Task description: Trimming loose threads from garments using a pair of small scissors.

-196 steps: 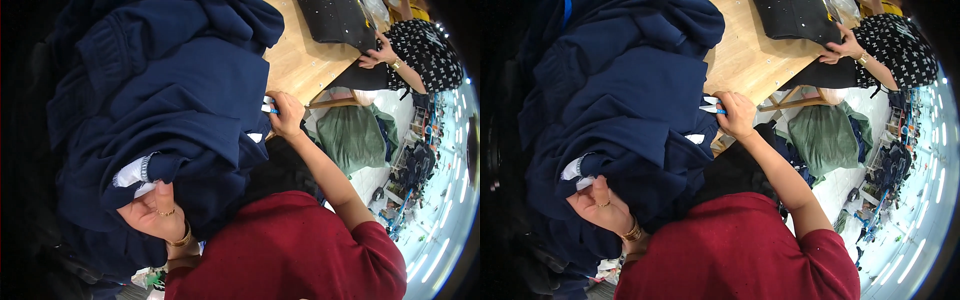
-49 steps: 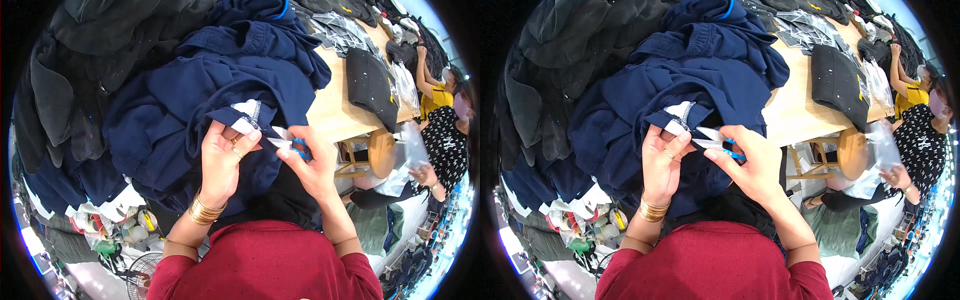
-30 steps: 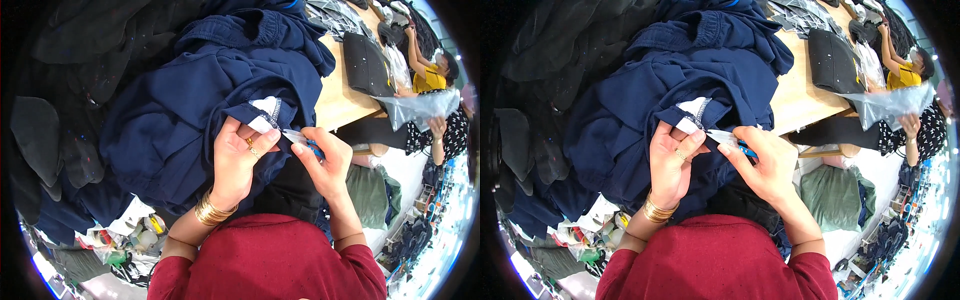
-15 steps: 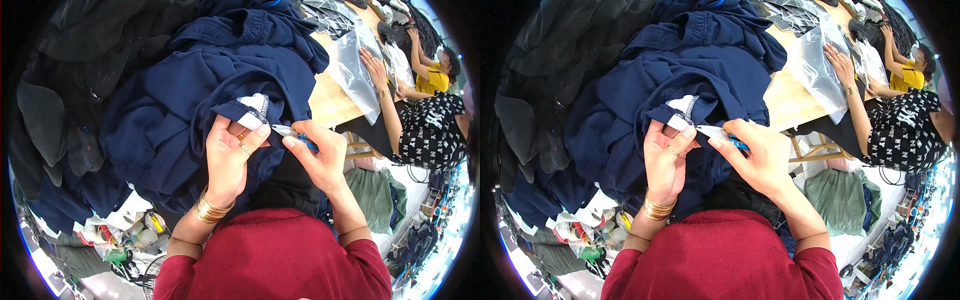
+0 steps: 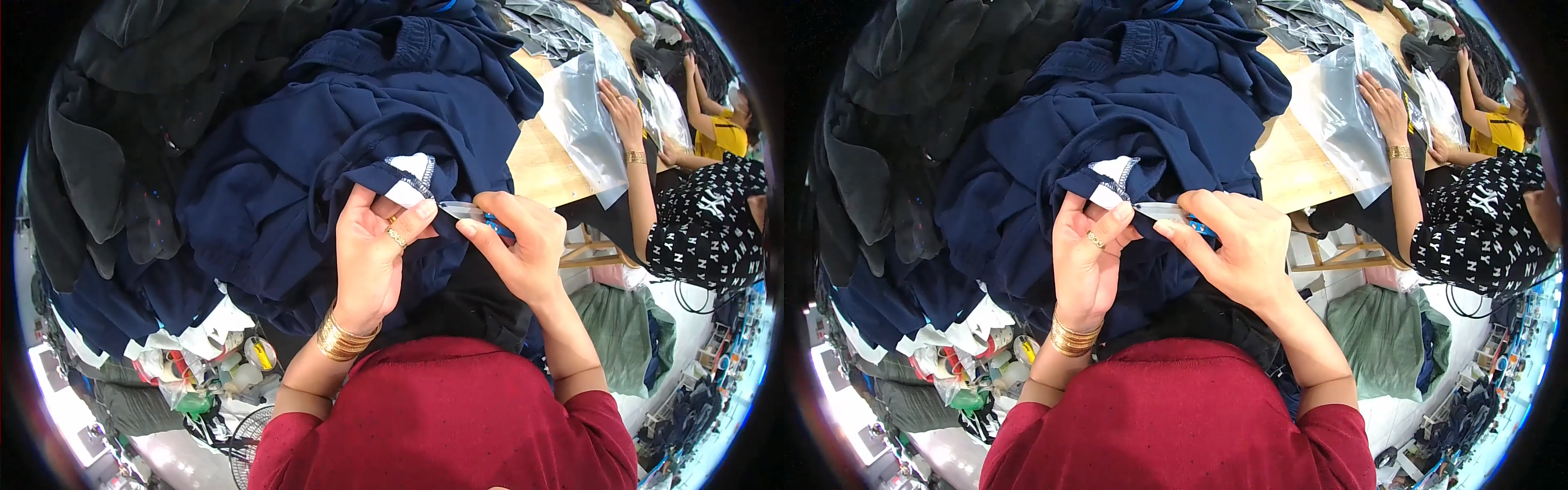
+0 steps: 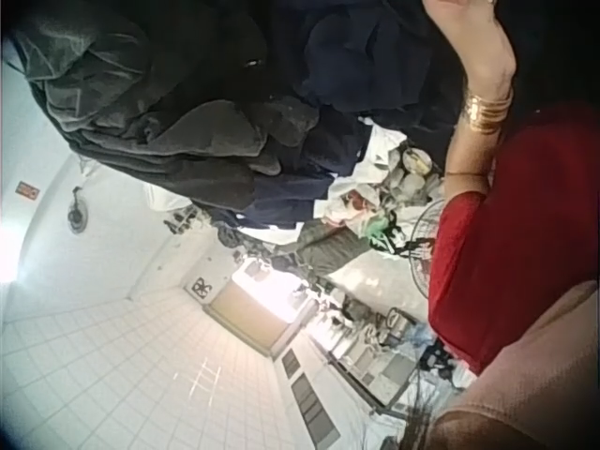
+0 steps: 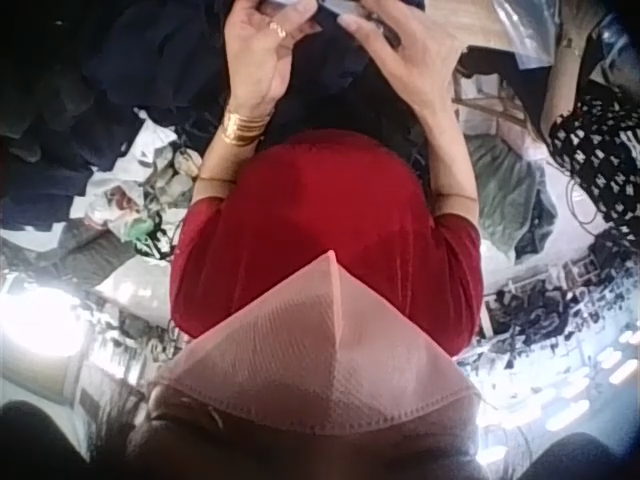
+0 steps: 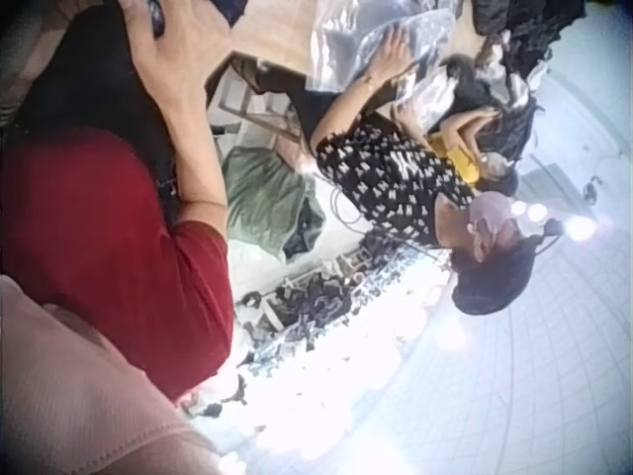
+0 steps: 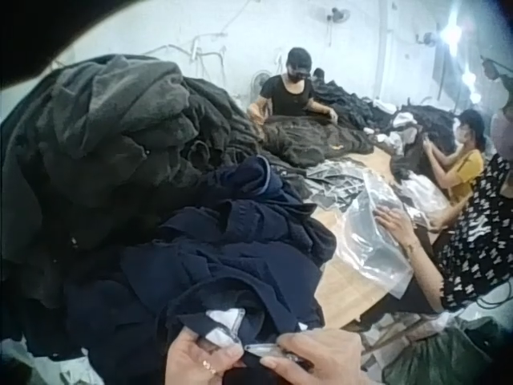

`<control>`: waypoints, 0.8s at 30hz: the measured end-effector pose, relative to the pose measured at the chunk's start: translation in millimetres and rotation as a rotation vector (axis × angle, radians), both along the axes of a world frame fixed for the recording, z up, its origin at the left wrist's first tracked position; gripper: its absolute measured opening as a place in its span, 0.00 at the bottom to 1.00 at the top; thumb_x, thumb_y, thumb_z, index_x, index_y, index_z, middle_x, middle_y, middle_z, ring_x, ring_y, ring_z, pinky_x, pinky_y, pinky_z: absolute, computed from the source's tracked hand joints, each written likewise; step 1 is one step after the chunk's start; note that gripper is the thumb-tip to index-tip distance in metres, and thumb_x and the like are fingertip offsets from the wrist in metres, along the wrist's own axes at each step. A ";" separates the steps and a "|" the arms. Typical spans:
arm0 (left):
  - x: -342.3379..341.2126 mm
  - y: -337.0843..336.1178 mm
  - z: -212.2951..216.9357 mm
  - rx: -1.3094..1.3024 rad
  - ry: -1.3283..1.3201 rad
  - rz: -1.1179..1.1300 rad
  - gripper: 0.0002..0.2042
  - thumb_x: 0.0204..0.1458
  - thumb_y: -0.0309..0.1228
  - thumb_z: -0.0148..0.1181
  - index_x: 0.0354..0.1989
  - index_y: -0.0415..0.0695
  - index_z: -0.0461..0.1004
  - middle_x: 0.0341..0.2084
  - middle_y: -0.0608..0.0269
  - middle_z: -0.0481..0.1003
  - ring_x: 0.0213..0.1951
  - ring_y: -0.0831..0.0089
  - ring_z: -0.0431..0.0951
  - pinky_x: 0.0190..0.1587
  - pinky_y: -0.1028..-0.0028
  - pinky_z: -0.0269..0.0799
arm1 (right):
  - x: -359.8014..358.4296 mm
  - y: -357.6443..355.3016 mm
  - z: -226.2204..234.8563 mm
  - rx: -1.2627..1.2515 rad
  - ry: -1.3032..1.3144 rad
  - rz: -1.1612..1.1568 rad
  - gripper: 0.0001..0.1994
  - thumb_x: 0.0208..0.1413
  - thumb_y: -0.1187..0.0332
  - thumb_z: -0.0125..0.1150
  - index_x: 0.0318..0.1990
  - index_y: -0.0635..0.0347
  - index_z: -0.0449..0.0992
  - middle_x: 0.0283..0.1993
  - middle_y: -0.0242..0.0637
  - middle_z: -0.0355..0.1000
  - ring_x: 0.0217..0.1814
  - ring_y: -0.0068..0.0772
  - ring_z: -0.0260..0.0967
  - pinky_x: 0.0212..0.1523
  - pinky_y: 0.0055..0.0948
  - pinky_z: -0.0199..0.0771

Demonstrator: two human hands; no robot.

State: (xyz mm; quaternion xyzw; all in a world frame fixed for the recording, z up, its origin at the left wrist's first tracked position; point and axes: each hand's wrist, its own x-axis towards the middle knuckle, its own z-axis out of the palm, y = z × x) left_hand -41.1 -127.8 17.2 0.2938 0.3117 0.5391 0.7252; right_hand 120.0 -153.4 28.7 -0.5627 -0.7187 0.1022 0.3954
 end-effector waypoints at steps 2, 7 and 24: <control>-1.1 -1.2 -0.9 -0.009 -0.002 -0.004 0.18 0.47 0.19 0.59 0.47 0.40 0.66 0.36 0.63 0.74 0.36 0.78 0.75 0.37 0.78 0.74 | 0.5 0.5 -1.4 0.021 -0.007 0.009 0.12 0.44 0.59 0.65 0.27 0.58 0.73 0.17 0.32 0.66 0.17 0.30 0.63 0.19 0.26 0.59; -2.2 -1.8 -0.6 -0.042 -0.029 -0.020 0.17 0.47 0.19 0.58 0.47 0.41 0.66 0.36 0.63 0.74 0.37 0.77 0.75 0.37 0.77 0.74 | 2.7 3.1 -6.2 0.060 -0.026 0.033 0.12 0.42 0.60 0.66 0.27 0.57 0.73 0.18 0.30 0.65 0.17 0.29 0.62 0.19 0.26 0.58; -0.4 2.1 2.5 -0.103 -0.087 -0.030 0.16 0.50 0.20 0.55 0.48 0.41 0.65 0.37 0.63 0.74 0.38 0.76 0.75 0.39 0.76 0.74 | 13.2 11.3 -17.8 -0.222 0.667 0.144 0.13 0.46 0.64 0.64 0.35 0.62 0.71 0.26 0.25 0.68 0.26 0.15 0.61 0.27 0.18 0.60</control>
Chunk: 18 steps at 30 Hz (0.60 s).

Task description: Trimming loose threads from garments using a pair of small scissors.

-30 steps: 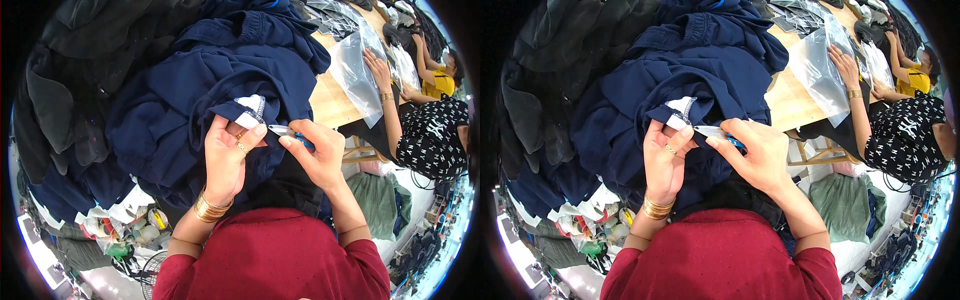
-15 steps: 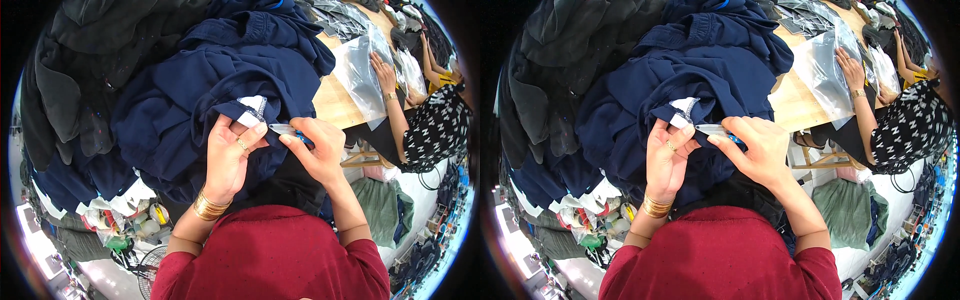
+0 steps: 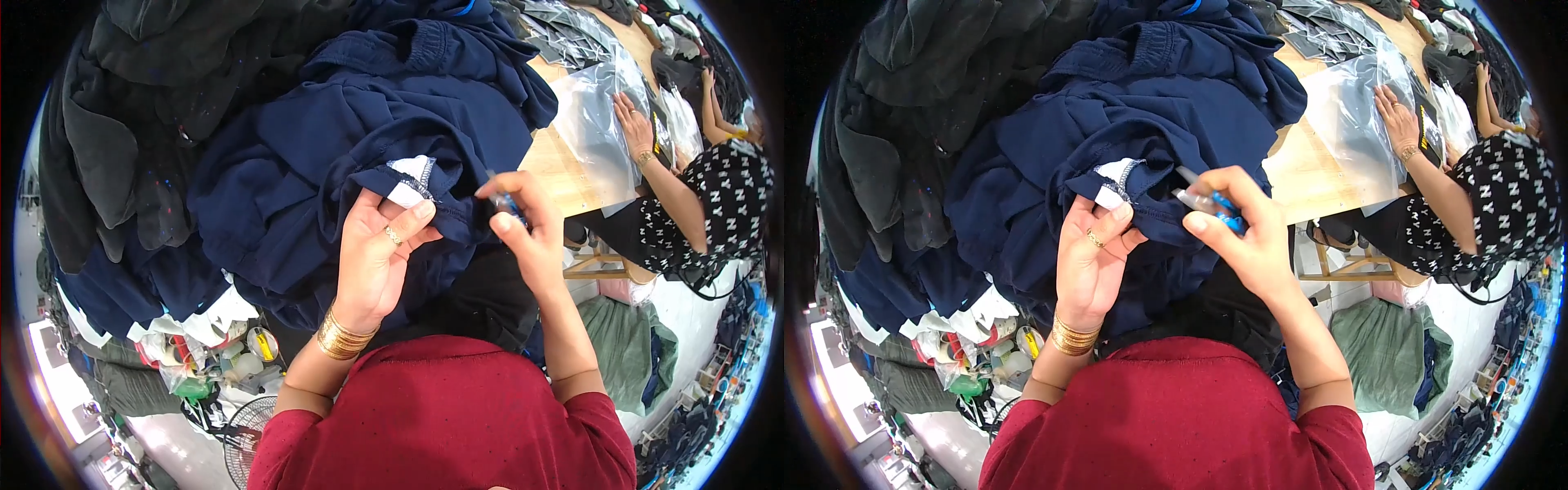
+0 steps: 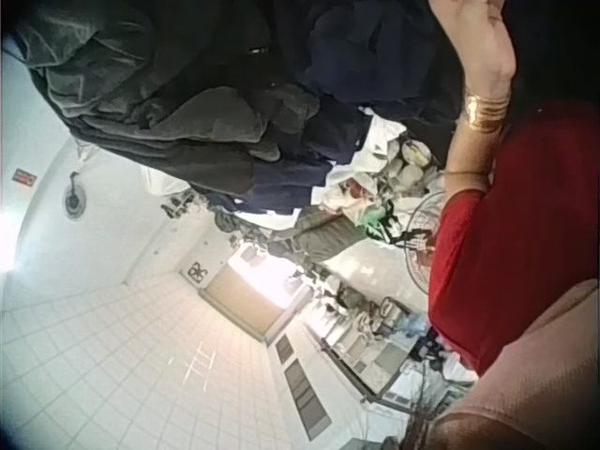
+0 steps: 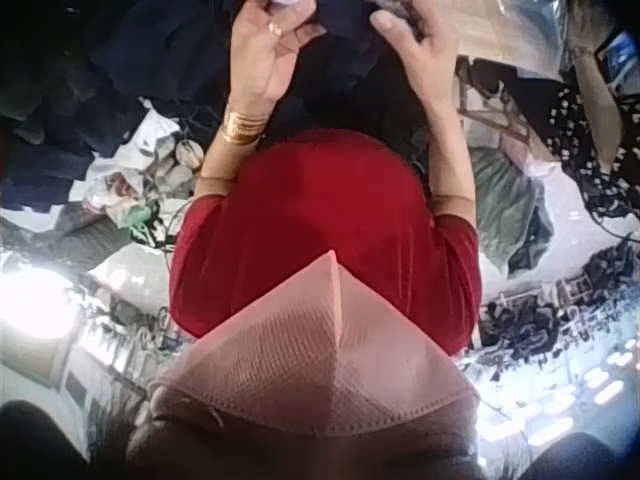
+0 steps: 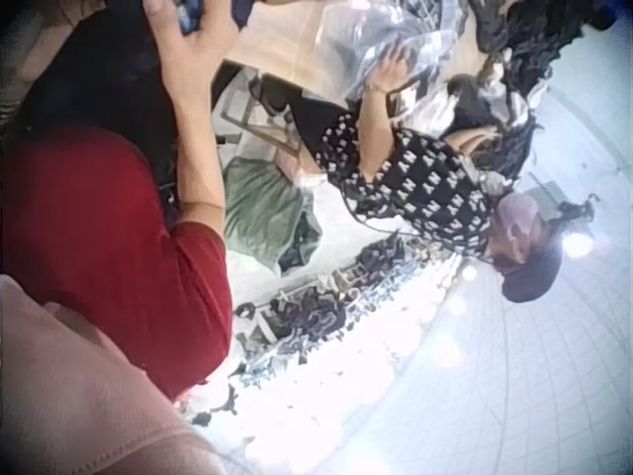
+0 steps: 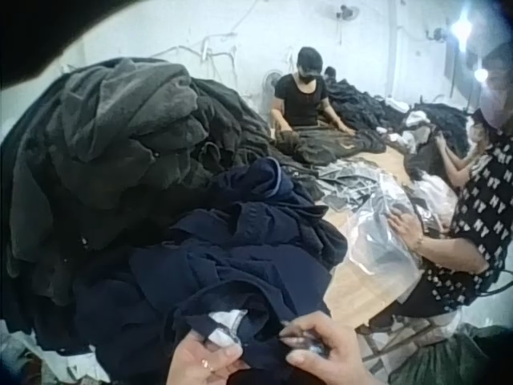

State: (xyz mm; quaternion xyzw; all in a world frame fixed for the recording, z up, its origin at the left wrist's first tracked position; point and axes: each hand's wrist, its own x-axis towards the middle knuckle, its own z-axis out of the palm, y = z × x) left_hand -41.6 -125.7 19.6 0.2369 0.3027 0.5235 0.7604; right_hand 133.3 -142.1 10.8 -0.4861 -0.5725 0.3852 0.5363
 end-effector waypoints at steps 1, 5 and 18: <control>0.1 0.1 -0.3 0.000 0.002 0.002 0.16 0.50 0.20 0.55 0.48 0.41 0.65 0.37 0.63 0.74 0.38 0.76 0.75 0.39 0.76 0.74 | 1.0 -1.1 12.6 -0.102 0.075 0.021 0.11 0.47 0.69 0.63 0.37 0.62 0.72 0.28 0.25 0.66 0.29 0.13 0.59 0.30 0.14 0.59; 0.1 1.4 -2.6 -0.002 0.048 0.010 0.17 0.50 0.20 0.54 0.49 0.41 0.64 0.38 0.62 0.73 0.39 0.76 0.75 0.40 0.75 0.73 | -4.3 -1.1 21.2 -0.079 -0.027 -0.057 0.09 0.46 0.76 0.62 0.37 0.62 0.73 0.31 0.27 0.70 0.31 0.11 0.63 0.34 0.13 0.62; -33.1 5.1 -22.6 0.254 0.486 0.115 0.21 0.46 0.19 0.59 0.50 0.37 0.64 0.44 0.60 0.70 0.47 0.74 0.70 0.53 0.75 0.62 | -21.6 17.3 -28.8 -0.104 -0.008 -0.134 0.27 0.41 0.67 0.68 0.49 0.58 0.64 0.23 0.29 0.63 0.24 0.16 0.61 0.27 0.16 0.61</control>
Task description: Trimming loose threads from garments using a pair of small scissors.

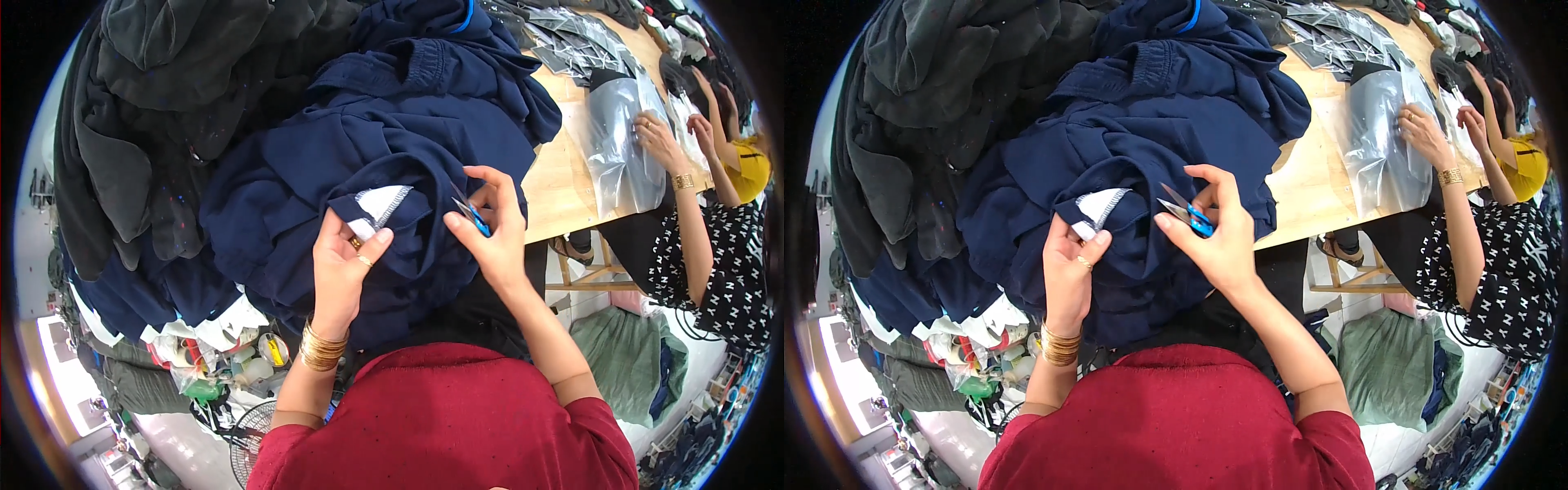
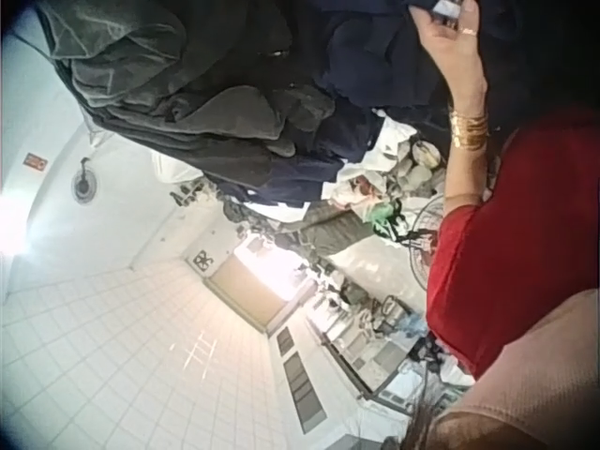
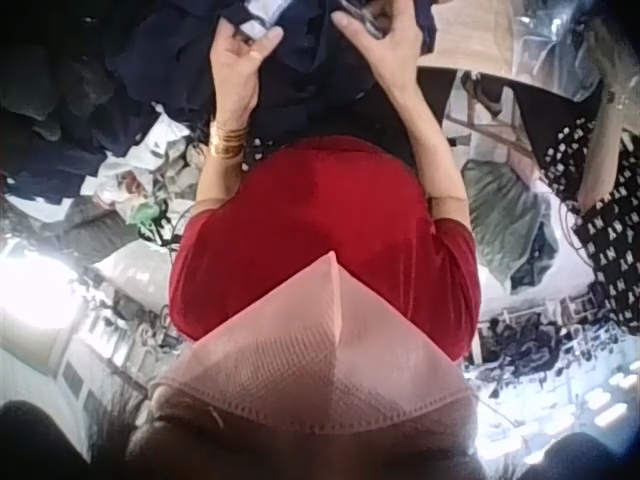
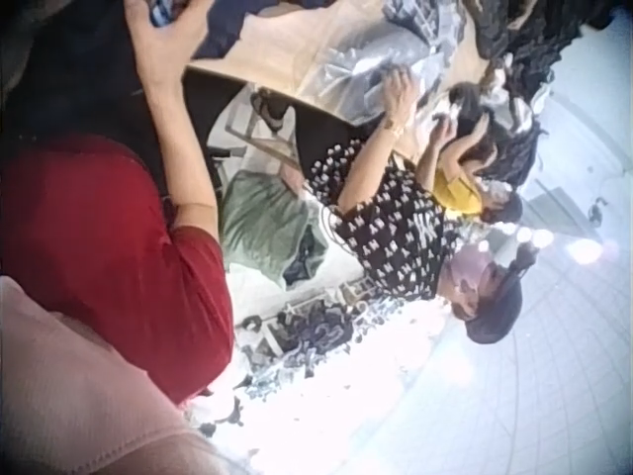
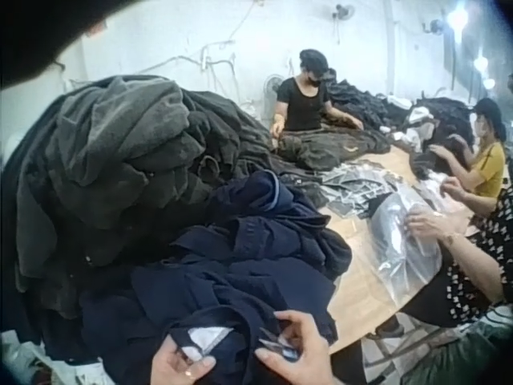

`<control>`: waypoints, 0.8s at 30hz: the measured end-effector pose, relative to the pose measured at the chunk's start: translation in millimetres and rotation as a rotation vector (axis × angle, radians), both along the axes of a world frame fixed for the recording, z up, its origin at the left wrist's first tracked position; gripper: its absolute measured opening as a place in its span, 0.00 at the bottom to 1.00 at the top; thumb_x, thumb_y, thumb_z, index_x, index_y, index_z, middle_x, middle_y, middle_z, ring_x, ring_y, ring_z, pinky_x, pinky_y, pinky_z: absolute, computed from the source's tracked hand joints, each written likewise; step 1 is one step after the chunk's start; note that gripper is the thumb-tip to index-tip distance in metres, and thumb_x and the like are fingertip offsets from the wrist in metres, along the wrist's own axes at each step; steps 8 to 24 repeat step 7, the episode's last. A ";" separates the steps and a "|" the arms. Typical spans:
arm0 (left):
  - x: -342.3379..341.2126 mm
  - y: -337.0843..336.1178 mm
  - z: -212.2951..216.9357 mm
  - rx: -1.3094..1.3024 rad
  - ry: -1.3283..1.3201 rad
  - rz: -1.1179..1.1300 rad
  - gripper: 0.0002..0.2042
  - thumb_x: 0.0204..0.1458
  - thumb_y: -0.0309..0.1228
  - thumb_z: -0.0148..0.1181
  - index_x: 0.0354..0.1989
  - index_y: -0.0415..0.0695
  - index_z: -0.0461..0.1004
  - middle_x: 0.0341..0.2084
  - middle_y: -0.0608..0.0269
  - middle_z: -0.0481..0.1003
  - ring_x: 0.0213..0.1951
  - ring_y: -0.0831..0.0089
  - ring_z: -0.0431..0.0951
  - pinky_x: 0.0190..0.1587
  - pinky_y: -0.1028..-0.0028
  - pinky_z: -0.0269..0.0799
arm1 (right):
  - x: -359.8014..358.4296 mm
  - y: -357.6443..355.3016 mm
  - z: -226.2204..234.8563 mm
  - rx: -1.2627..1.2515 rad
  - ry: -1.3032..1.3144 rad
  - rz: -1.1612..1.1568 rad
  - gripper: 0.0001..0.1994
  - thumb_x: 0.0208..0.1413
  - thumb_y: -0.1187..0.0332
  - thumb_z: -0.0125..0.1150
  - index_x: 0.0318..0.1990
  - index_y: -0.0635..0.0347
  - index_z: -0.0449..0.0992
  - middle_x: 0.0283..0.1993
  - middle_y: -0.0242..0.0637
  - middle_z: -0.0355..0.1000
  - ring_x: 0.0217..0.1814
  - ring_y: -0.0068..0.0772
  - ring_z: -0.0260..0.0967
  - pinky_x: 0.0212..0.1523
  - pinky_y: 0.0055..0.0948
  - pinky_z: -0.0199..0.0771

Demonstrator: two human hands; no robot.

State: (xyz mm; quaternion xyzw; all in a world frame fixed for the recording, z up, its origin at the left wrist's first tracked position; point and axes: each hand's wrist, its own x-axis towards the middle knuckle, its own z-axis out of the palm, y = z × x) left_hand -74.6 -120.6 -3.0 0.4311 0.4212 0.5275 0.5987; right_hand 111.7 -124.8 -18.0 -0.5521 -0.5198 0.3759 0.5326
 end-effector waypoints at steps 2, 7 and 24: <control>-0.7 -1.7 3.0 0.022 0.075 -0.067 0.21 0.46 0.20 0.60 0.51 0.38 0.63 0.44 0.60 0.70 0.46 0.74 0.70 0.51 0.75 0.64 | -12.7 6.8 -1.6 0.079 -0.055 -0.049 0.19 0.42 0.68 0.67 0.42 0.60 0.69 0.24 0.31 0.64 0.25 0.19 0.62 0.27 0.18 0.63; -37.0 0.7 20.7 -0.104 0.567 -0.402 0.17 0.47 0.32 0.62 0.43 0.35 0.71 0.38 0.60 0.75 0.40 0.79 0.74 0.43 0.78 0.69 | 28.5 25.6 0.8 -0.415 0.477 0.110 0.09 0.48 0.73 0.57 0.39 0.58 0.77 0.27 0.29 0.73 0.24 0.17 0.67 0.30 0.13 0.66; -37.0 0.7 20.7 -0.104 0.567 -0.402 0.17 0.47 0.32 0.62 0.43 0.35 0.71 0.38 0.60 0.75 0.40 0.79 0.74 0.43 0.78 0.69 | 28.5 25.6 0.8 -0.415 0.477 0.110 0.09 0.48 0.73 0.57 0.39 0.58 0.77 0.27 0.29 0.73 0.24 0.17 0.67 0.30 0.13 0.66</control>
